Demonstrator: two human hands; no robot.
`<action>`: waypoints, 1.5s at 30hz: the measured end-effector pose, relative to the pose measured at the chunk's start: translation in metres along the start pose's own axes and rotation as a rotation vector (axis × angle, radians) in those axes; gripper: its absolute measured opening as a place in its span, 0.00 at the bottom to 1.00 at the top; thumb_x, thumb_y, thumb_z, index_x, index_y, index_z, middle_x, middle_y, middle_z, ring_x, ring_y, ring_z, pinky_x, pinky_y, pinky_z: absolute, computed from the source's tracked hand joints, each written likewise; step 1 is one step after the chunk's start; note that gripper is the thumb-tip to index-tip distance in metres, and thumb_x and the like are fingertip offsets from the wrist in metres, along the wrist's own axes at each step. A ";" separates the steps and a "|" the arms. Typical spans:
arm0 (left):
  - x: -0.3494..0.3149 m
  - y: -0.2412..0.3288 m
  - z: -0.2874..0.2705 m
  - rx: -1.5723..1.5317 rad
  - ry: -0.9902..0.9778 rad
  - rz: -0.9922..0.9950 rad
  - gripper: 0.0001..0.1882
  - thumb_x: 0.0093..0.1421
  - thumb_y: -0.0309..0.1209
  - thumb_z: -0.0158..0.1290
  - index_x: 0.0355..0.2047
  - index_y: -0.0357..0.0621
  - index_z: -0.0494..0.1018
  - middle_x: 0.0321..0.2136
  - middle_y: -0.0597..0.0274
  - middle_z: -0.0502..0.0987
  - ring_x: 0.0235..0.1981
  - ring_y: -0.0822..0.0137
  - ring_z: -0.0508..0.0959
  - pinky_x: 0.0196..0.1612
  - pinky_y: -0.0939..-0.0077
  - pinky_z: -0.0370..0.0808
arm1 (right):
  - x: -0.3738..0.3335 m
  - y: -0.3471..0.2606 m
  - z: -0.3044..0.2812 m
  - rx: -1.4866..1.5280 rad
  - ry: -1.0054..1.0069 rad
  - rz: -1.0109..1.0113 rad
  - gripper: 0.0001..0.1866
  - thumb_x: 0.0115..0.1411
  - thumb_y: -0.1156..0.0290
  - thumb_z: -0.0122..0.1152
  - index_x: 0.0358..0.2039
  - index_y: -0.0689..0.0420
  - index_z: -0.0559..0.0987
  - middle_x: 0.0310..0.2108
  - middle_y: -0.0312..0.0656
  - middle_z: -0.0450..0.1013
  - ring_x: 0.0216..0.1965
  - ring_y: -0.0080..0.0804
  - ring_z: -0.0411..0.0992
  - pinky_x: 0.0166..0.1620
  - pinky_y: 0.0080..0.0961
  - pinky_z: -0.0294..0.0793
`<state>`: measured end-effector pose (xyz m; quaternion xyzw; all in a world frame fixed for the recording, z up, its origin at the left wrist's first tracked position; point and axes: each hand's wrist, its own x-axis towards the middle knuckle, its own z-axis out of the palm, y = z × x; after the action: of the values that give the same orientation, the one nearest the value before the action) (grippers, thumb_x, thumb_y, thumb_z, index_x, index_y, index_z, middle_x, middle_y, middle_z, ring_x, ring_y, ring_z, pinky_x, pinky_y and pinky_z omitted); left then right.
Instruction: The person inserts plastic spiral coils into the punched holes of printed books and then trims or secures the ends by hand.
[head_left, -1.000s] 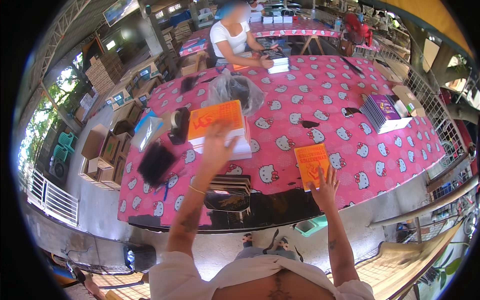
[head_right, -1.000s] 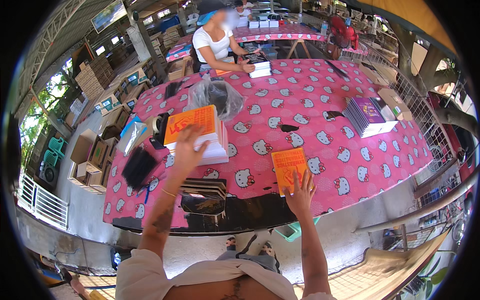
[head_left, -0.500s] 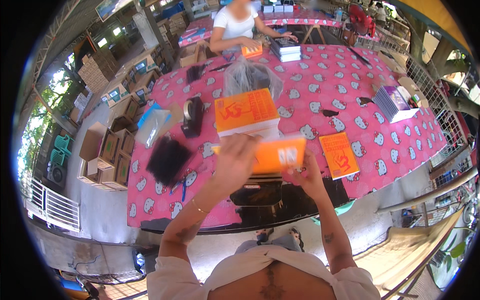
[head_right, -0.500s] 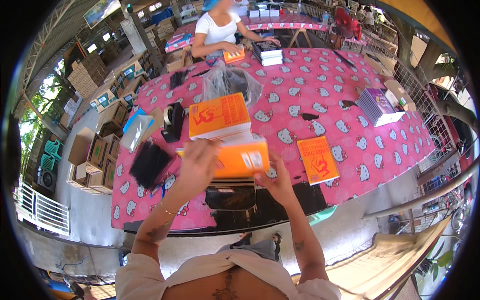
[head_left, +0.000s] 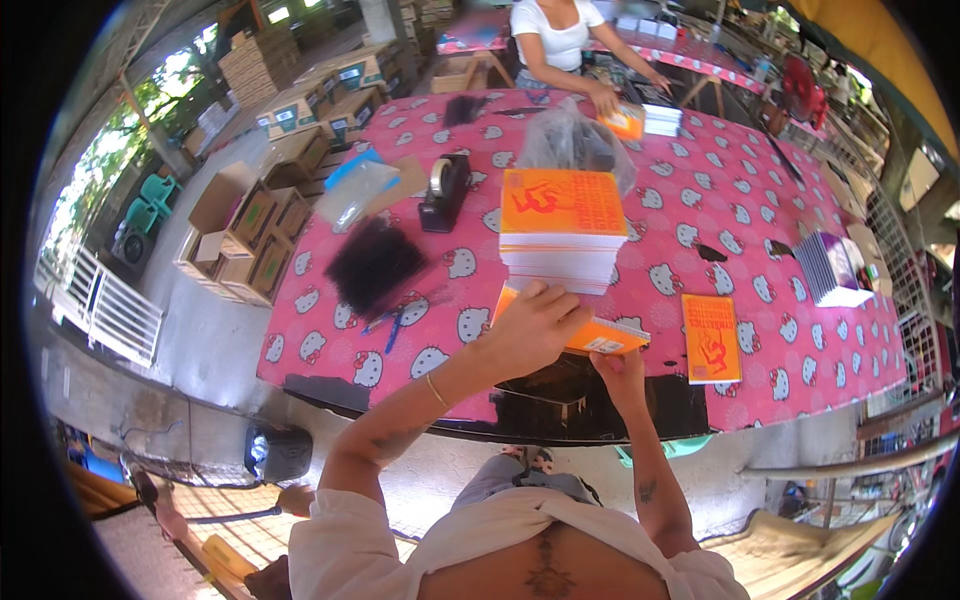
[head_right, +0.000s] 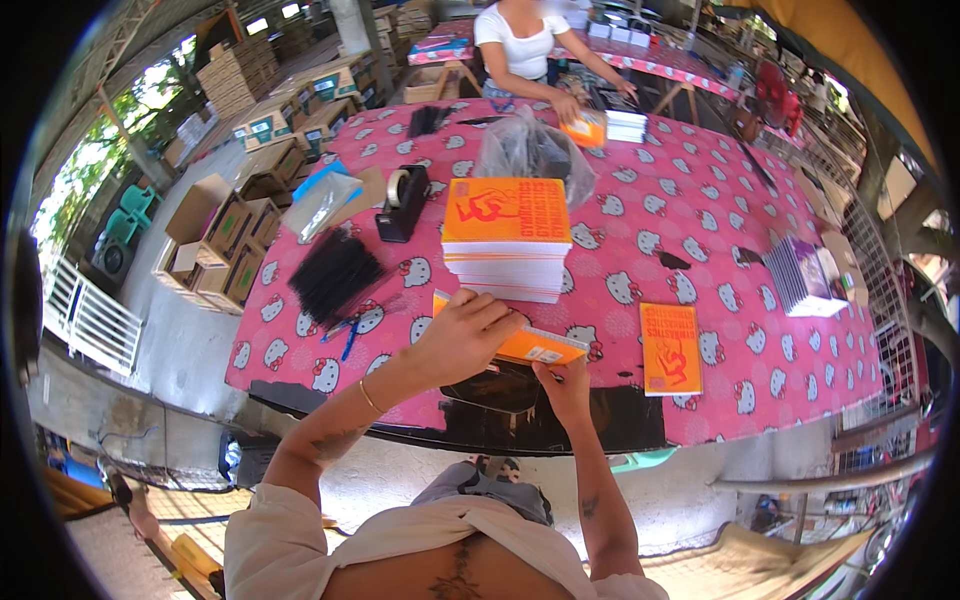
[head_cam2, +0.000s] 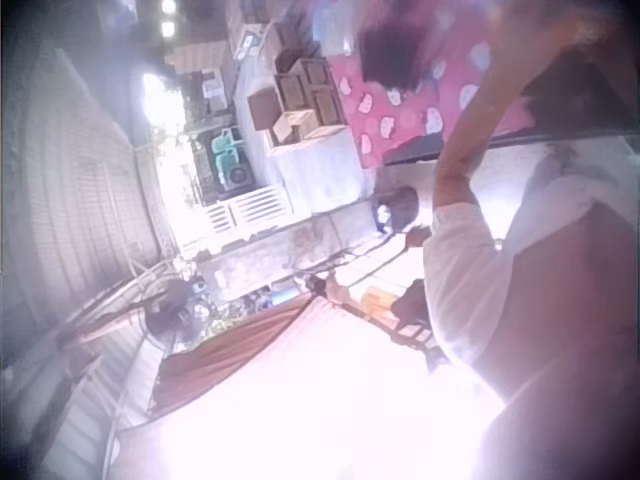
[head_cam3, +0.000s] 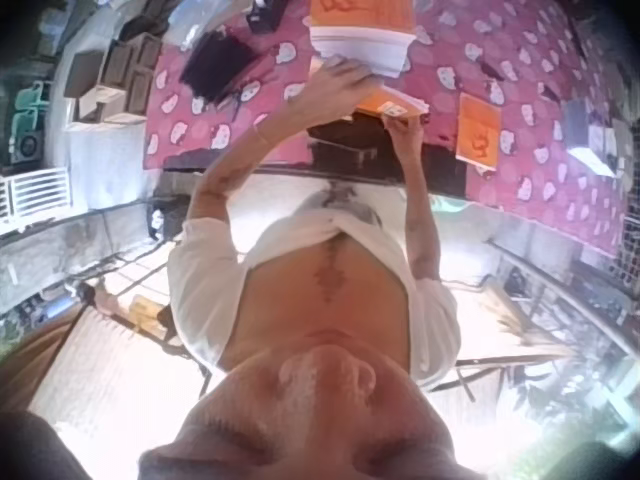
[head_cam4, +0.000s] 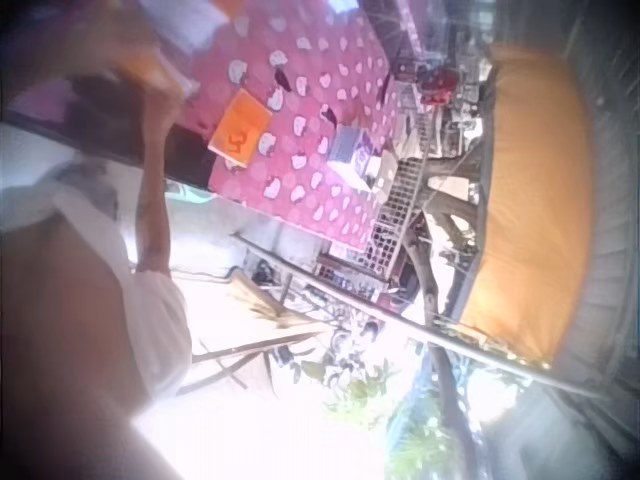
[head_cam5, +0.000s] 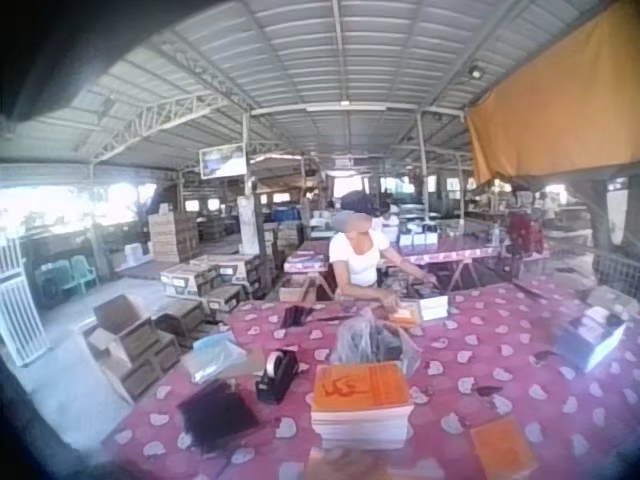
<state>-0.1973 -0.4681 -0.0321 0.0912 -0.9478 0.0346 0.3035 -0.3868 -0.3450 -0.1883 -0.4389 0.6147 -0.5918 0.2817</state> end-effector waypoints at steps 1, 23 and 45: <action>-0.007 -0.001 0.002 -0.008 -0.044 -0.026 0.19 0.53 0.28 0.58 0.47 0.42 0.75 0.37 0.63 0.76 0.40 0.64 0.76 0.46 0.67 0.66 | 0.001 0.001 0.003 -0.072 0.008 -0.038 0.16 0.61 0.71 0.70 0.47 0.61 0.77 0.44 0.40 0.79 0.42 0.24 0.76 0.47 0.24 0.74; -0.227 -0.175 0.056 0.341 -0.080 -0.790 0.15 0.62 0.29 0.56 0.49 0.39 0.75 0.41 0.54 0.76 0.45 0.48 0.74 0.52 0.53 0.70 | 0.007 0.010 0.001 0.161 -0.174 0.126 0.41 0.58 0.58 0.76 0.64 0.59 0.64 0.50 0.39 0.68 0.52 0.30 0.69 0.55 0.27 0.71; -0.204 0.033 0.083 -0.060 -0.148 -0.425 0.27 0.61 0.38 0.60 0.60 0.49 0.71 0.53 0.50 0.71 0.56 0.46 0.72 0.59 0.45 0.69 | 0.044 -0.076 0.117 -0.689 -0.164 -0.523 0.07 0.63 0.63 0.63 0.35 0.52 0.83 0.28 0.39 0.79 0.28 0.42 0.78 0.33 0.38 0.77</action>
<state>-0.0884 -0.4145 -0.2184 0.2820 -0.9276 -0.0652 0.2361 -0.2897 -0.4327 -0.1234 -0.6936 0.6200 -0.3667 0.0076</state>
